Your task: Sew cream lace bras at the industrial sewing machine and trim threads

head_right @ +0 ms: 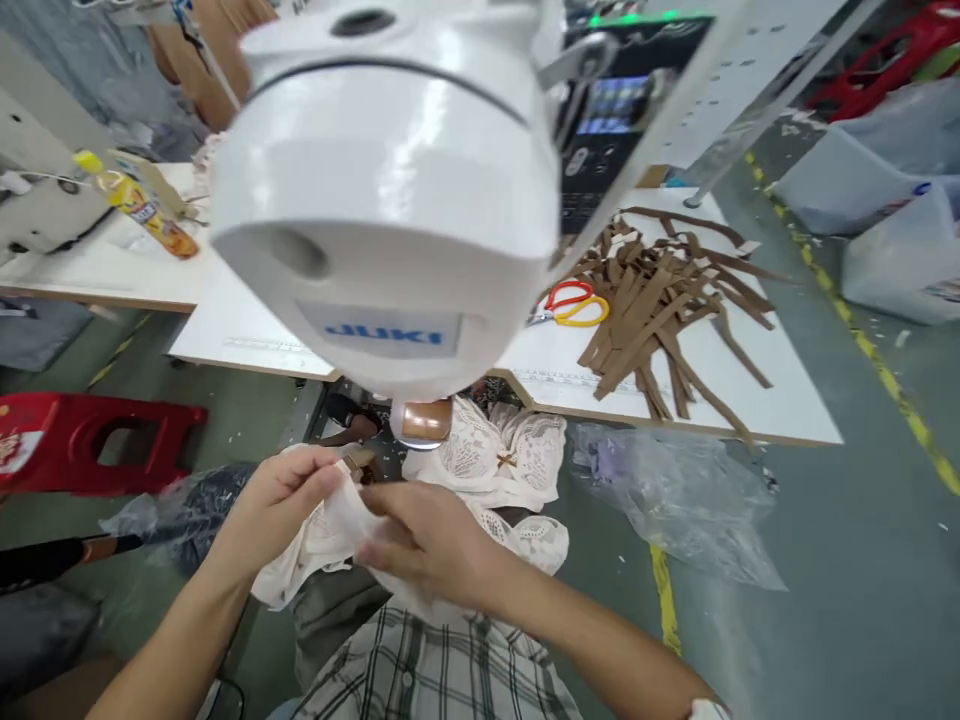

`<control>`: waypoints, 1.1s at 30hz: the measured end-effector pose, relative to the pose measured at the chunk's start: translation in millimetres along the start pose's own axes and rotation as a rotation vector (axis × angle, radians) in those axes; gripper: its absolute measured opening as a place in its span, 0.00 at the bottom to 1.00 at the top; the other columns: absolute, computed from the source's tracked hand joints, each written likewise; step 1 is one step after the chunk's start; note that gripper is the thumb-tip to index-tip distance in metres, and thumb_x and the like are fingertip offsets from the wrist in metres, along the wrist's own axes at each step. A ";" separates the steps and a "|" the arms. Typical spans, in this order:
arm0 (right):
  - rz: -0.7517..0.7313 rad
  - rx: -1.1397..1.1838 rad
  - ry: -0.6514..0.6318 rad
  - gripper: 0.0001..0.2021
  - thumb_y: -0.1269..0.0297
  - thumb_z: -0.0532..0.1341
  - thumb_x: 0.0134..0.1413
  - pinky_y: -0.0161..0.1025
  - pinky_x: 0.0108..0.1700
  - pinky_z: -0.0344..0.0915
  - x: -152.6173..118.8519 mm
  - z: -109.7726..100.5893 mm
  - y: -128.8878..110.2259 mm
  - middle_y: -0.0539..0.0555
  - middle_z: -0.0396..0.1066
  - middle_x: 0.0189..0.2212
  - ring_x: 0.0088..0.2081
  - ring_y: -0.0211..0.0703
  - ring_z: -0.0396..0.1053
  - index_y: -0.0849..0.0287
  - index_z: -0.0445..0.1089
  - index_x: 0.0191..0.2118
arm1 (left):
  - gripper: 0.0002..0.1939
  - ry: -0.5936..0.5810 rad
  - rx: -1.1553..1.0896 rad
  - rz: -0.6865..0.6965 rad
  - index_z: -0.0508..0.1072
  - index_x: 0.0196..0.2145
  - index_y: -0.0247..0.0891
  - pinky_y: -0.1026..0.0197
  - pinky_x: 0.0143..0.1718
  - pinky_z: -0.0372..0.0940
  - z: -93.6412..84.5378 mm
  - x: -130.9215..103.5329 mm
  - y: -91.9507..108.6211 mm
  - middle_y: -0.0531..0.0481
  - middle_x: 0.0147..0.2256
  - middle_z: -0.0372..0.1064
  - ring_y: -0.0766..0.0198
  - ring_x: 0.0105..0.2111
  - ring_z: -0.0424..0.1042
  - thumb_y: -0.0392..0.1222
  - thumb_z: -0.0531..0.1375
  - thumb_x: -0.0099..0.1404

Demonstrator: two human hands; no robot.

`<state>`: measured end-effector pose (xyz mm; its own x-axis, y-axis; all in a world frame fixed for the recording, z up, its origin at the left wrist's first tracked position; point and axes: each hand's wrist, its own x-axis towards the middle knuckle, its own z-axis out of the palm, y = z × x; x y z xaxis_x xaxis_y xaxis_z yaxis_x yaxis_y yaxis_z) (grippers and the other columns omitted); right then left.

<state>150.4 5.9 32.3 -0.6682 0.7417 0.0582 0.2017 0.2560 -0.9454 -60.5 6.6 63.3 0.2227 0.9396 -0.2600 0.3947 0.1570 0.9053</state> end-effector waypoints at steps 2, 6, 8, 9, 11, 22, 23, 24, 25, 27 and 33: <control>0.033 0.207 -0.055 0.27 0.38 0.58 0.57 0.40 0.41 0.64 25.6 12.8 15.6 0.57 0.71 0.41 0.40 0.46 0.68 0.58 0.69 0.48 | 0.14 0.062 0.127 -0.004 0.75 0.35 0.39 0.63 0.34 0.64 -11.8 -3.9 -4.4 0.51 0.32 0.73 0.63 0.33 0.70 0.48 0.54 0.70; 0.226 0.822 0.132 0.20 0.45 0.60 0.59 0.40 0.43 0.68 54.8 31.9 44.5 0.53 0.70 0.38 0.38 0.41 0.69 0.57 0.70 0.46 | 0.15 -0.038 0.232 -0.004 0.75 0.36 0.38 0.62 0.34 0.63 -16.5 2.3 -19.2 0.51 0.33 0.74 0.62 0.33 0.70 0.47 0.52 0.71; 0.296 0.926 0.347 0.15 0.52 0.66 0.55 0.36 0.38 0.68 55.8 38.1 55.8 0.49 0.69 0.32 0.32 0.36 0.68 0.56 0.70 0.43 | 0.12 0.042 0.293 0.018 0.74 0.38 0.39 0.62 0.35 0.63 -8.9 8.2 -32.2 0.49 0.34 0.73 0.61 0.34 0.70 0.47 0.53 0.70; 0.303 0.908 0.443 0.14 0.54 0.67 0.53 0.35 0.38 0.68 54.0 41.1 60.9 0.48 0.69 0.31 0.31 0.36 0.69 0.57 0.71 0.41 | 0.11 0.155 0.330 0.029 0.73 0.39 0.38 0.61 0.35 0.64 -3.3 10.9 -39.7 0.48 0.36 0.73 0.60 0.36 0.70 0.47 0.55 0.68; 0.279 0.785 0.566 0.12 0.56 0.68 0.53 0.38 0.41 0.70 48.0 47.5 70.4 0.50 0.71 0.32 0.33 0.38 0.71 0.57 0.71 0.39 | 0.11 0.364 0.309 0.009 0.72 0.36 0.38 0.60 0.36 0.63 10.2 15.1 -55.0 0.47 0.35 0.70 0.59 0.37 0.68 0.48 0.57 0.66; -0.044 -0.277 0.490 0.05 0.61 0.60 0.62 0.40 0.37 0.70 0.8 42.0 87.1 0.53 0.73 0.33 0.34 0.43 0.72 0.54 0.74 0.38 | 0.15 0.270 -0.090 -0.059 0.75 0.38 0.36 0.62 0.38 0.66 53.2 24.2 -69.9 0.47 0.35 0.75 0.61 0.35 0.72 0.49 0.54 0.69; -0.062 -0.310 0.498 0.06 0.62 0.60 0.63 0.39 0.34 0.69 -1.8 37.5 84.3 0.53 0.73 0.30 0.30 0.41 0.71 0.54 0.74 0.40 | 0.14 0.264 -0.083 -0.049 0.76 0.37 0.37 0.62 0.37 0.65 53.5 22.4 -66.6 0.48 0.34 0.74 0.61 0.34 0.71 0.48 0.55 0.69; -0.079 -0.346 0.504 0.08 0.62 0.59 0.64 0.38 0.33 0.69 -3.0 33.4 81.4 0.53 0.73 0.30 0.29 0.40 0.71 0.55 0.73 0.44 | 0.14 0.244 -0.079 -0.039 0.76 0.36 0.37 0.63 0.35 0.64 54.0 20.5 -63.1 0.49 0.32 0.74 0.62 0.32 0.70 0.48 0.55 0.68; -0.087 -0.386 0.504 0.10 0.62 0.59 0.64 0.38 0.34 0.69 -3.0 30.0 78.6 0.53 0.74 0.32 0.29 0.40 0.71 0.55 0.73 0.48 | 0.14 0.217 -0.082 -0.031 0.76 0.34 0.37 0.64 0.33 0.64 54.8 18.6 -59.8 0.50 0.30 0.73 0.63 0.30 0.69 0.48 0.55 0.68; -0.059 -0.450 0.492 0.14 0.60 0.57 0.65 0.39 0.34 0.70 0.0 25.2 74.3 0.56 0.75 0.36 0.29 0.40 0.72 0.56 0.71 0.53 | 0.15 0.174 -0.121 -0.037 0.76 0.34 0.37 0.64 0.31 0.64 57.0 15.7 -54.6 0.51 0.29 0.71 0.65 0.29 0.68 0.48 0.55 0.68; 0.012 -0.367 0.542 0.10 0.60 0.59 0.64 0.37 0.34 0.72 6.8 24.0 72.6 0.55 0.76 0.38 0.30 0.40 0.74 0.55 0.75 0.46 | 0.15 0.128 -0.235 -0.124 0.74 0.34 0.37 0.64 0.31 0.66 66.0 15.0 -53.5 0.50 0.30 0.71 0.65 0.28 0.69 0.50 0.54 0.69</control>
<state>143.4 14.6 -43.6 -0.2278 0.9288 0.2924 0.5025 0.3694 -0.7817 -19.5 -7.8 -11.1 0.0652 0.9371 -0.3428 0.1917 0.3254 0.9259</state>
